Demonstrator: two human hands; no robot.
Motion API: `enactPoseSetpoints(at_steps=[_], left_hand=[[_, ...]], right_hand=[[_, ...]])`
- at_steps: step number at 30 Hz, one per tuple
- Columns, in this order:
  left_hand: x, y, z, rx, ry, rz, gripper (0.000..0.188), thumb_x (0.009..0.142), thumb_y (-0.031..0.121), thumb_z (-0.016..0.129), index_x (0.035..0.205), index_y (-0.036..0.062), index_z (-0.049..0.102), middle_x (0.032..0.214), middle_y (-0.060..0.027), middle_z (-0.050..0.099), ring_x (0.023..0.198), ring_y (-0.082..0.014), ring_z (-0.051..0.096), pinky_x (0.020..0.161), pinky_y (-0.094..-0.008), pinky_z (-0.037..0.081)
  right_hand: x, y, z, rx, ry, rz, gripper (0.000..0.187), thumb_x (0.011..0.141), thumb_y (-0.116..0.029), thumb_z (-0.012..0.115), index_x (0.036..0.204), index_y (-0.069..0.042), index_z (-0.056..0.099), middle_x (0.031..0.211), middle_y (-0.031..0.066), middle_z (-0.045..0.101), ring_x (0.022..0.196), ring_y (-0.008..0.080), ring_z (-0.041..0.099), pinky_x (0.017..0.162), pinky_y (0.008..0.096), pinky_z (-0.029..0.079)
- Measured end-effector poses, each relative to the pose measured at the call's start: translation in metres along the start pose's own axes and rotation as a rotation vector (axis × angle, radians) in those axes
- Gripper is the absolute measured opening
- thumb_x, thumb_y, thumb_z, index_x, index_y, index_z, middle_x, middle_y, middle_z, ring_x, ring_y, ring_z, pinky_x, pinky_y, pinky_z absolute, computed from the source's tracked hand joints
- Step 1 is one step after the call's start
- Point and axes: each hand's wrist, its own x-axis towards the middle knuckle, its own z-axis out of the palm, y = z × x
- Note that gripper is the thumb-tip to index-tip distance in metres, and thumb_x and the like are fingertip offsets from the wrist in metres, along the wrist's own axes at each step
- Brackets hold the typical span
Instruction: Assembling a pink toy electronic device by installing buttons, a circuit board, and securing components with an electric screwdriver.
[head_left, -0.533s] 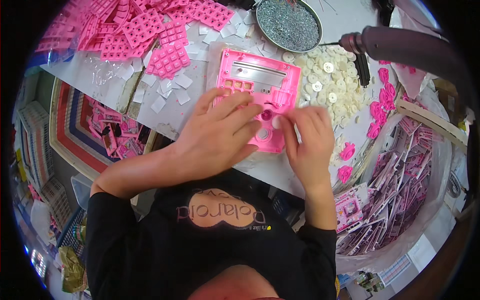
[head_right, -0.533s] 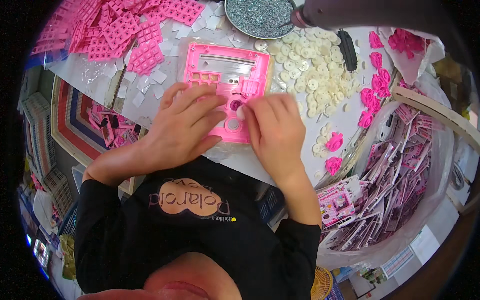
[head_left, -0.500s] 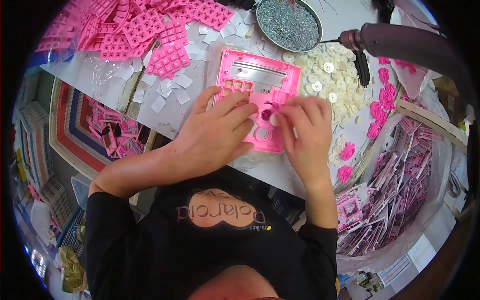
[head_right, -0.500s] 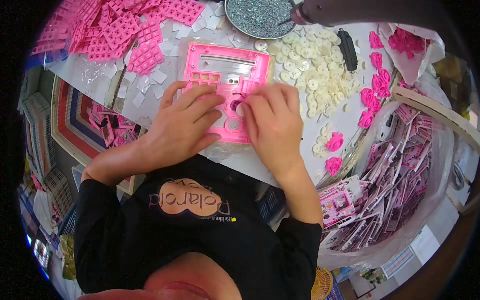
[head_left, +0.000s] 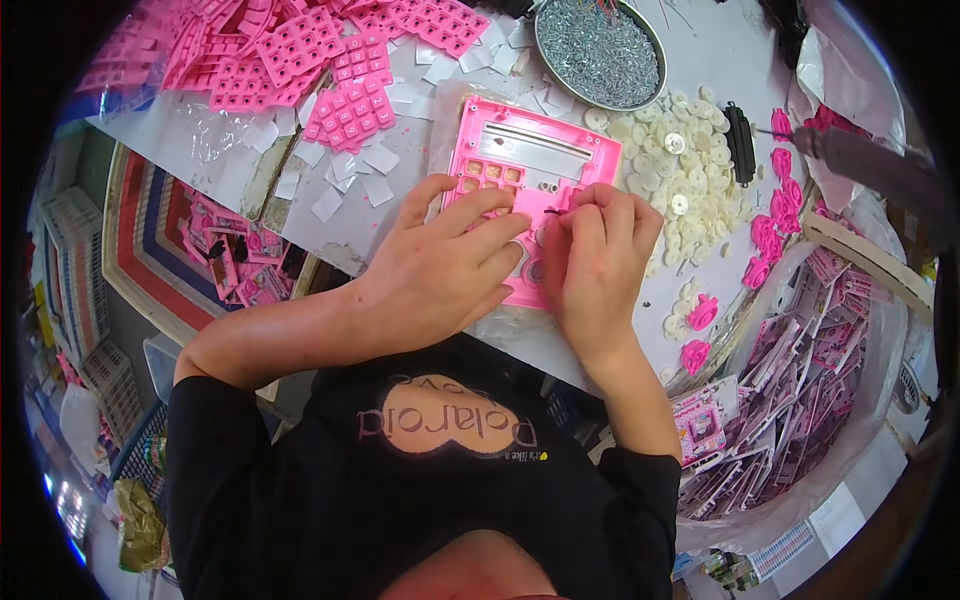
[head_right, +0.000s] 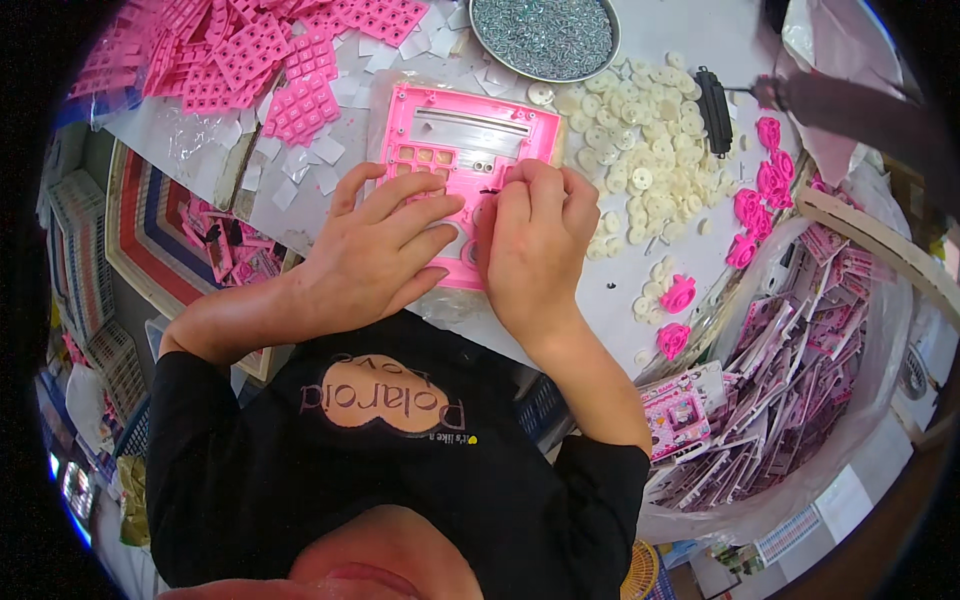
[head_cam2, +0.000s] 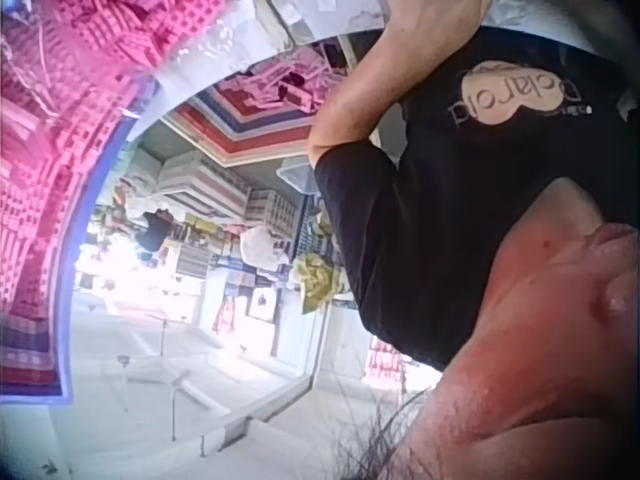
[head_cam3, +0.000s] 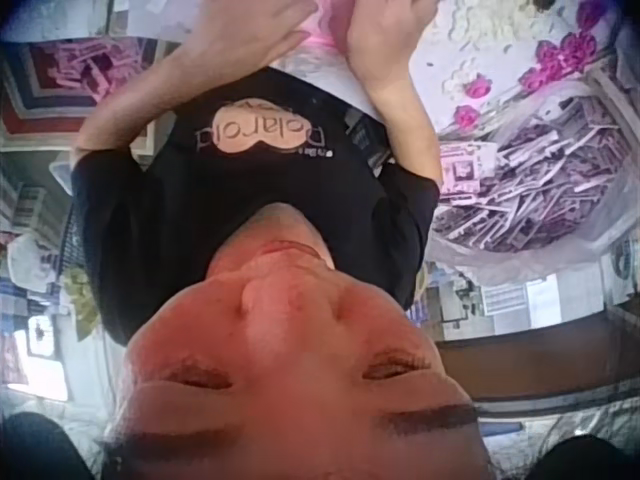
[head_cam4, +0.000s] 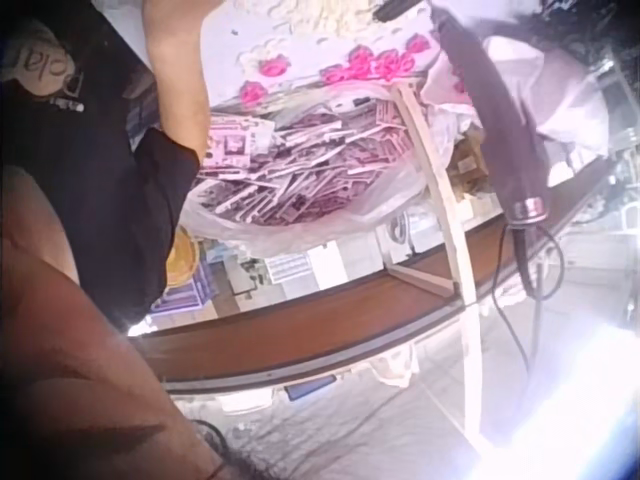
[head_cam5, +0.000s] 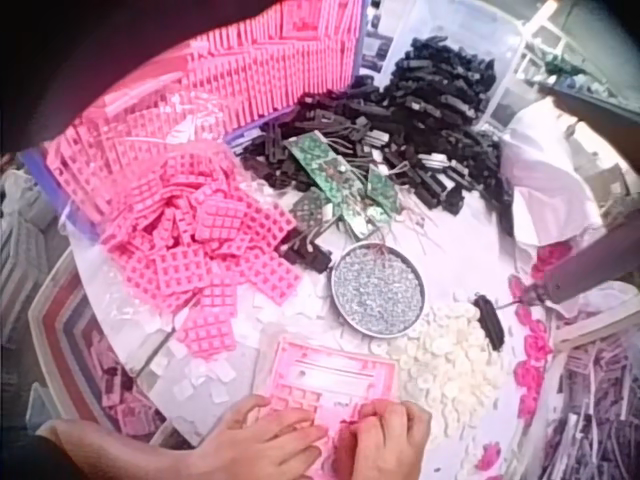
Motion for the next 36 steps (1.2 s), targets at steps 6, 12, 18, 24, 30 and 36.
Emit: enactPoseSetpoints(at_steps=[6,12,18,24,30,36], left_hand=[[0.004,-0.004,-0.010,-0.072,-0.011,0.021,0.034,0.078,0.021,0.076,0.108,0.0077,0.067,0.131,-0.0061,0.060,0.127,-0.0272,0.052,0.106,-0.0527,0.032],[0.056,-0.040,-0.030,-0.065,0.248,0.094,0.026,0.079,0.017,0.076,0.101,0.0075,0.068,0.108,-0.0081,0.066,0.103,-0.0299,0.062,0.091,-0.0444,0.046],[0.169,-0.102,-0.015,0.279,0.390,0.145,0.016,0.080,0.018,0.063,0.076,0.0038,0.070,0.082,-0.0149,0.068,0.081,-0.0337,0.067,0.070,-0.0508,0.047],[0.188,-0.114,-0.004,0.309,0.178,0.099,0.016,0.078,0.020,0.064,0.072,0.0084,0.074,0.077,-0.0130,0.069,0.079,-0.0310,0.067,0.073,-0.0486,0.045],[0.190,-0.107,-0.004,0.446,0.238,0.133,0.017,0.080,0.023,0.065,0.073,0.0097,0.073,0.078,-0.0102,0.069,0.079,-0.0308,0.067,0.075,-0.0470,0.044],[0.128,-0.071,-0.020,-0.333,0.307,0.001,0.015,0.080,0.017,0.076,0.092,0.0097,0.069,0.084,-0.0068,0.066,0.084,-0.0261,0.065,0.079,-0.0418,0.047]], right_hand=[[-0.002,-0.004,0.003,-0.068,-0.010,0.039,0.019,0.079,-0.008,0.071,0.093,0.001,0.062,0.117,0.0140,0.058,0.107,0.0364,0.049,0.088,0.0473,0.041],[0.005,0.005,-0.002,0.020,-0.047,-0.043,0.020,0.077,-0.002,0.077,0.088,-0.002,0.060,0.107,0.0157,0.060,0.102,0.0371,0.051,0.089,0.0448,0.044],[0.001,0.003,-0.003,0.004,0.012,0.001,0.021,0.078,-0.007,0.076,0.094,-0.002,0.063,0.110,0.0158,0.059,0.102,0.0356,0.052,0.087,0.0453,0.043],[0.003,0.042,-0.077,0.202,0.561,-0.098,0.023,0.086,-0.014,0.077,0.103,-0.003,0.065,0.104,0.0143,0.060,0.099,0.0300,0.058,0.087,0.0417,0.048],[0.091,0.064,-0.125,1.127,0.619,-0.010,0.051,0.098,-0.022,0.058,0.138,0.006,0.044,0.104,0.0190,0.065,0.101,0.0296,0.064,0.087,0.0424,0.052],[0.107,0.078,-0.119,1.349,-0.243,-0.278,0.060,0.099,-0.024,0.055,0.150,-0.002,0.035,0.097,0.0125,0.059,0.085,0.0234,0.056,0.085,0.0439,0.046]])
